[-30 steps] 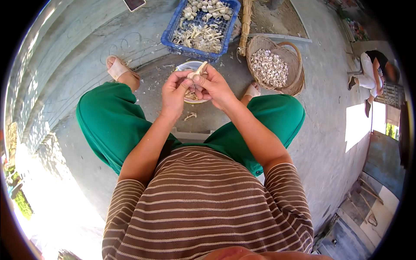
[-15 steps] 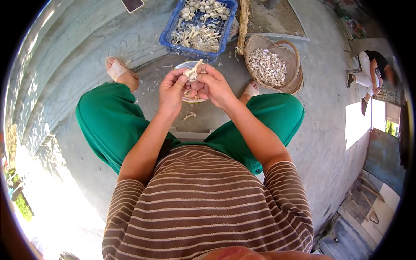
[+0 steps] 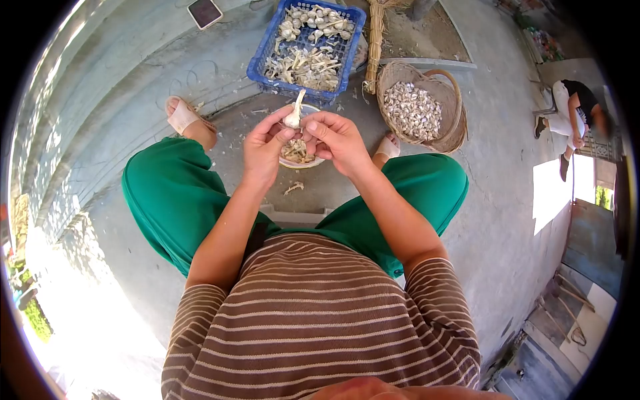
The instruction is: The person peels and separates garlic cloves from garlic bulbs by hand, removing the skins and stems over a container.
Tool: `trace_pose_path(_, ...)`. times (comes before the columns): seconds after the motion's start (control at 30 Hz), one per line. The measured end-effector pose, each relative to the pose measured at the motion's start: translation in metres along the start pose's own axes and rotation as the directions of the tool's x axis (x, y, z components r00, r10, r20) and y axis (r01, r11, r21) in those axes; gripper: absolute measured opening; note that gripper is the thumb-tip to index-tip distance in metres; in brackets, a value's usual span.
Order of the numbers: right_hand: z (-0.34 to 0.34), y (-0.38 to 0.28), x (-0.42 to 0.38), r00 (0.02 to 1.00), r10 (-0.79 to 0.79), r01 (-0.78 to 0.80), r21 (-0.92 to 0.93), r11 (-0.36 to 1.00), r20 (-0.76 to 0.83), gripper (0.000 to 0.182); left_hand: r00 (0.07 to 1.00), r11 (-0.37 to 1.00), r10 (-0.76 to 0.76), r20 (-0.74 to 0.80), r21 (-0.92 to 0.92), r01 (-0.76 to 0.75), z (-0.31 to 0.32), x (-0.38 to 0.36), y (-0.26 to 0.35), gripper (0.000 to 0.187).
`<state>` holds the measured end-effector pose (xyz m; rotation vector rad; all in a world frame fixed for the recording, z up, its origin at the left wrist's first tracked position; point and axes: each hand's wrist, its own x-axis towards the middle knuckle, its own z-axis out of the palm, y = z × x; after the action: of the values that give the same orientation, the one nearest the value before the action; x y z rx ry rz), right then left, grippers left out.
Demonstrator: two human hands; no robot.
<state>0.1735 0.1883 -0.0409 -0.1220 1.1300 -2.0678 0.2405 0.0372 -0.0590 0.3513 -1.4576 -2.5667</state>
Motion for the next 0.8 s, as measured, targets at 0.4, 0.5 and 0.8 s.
trace_pose_path(0.4,-0.005,-0.005,0.004,0.979,0.202,-0.202,-0.122,0.972,-0.007,0.016,0.961,0.867,0.234,0.148,0.416,-0.275,-0.005,0.002,0.002,0.029)
trace_pose_path(0.5,-0.006,-0.002,0.004,0.972,0.233,-0.235,-0.113,0.965,-0.028,0.015,0.955,0.824,0.235,0.181,0.484,-0.294,-0.006,0.001,-0.002,0.029)
trace_pose_path(0.8,-0.012,0.022,0.011,0.975,0.209,-0.21,-0.011,0.978,-0.081,0.013,0.961,0.803,0.254,0.112,0.529,-0.274,-0.003,-0.001,-0.016,0.025)
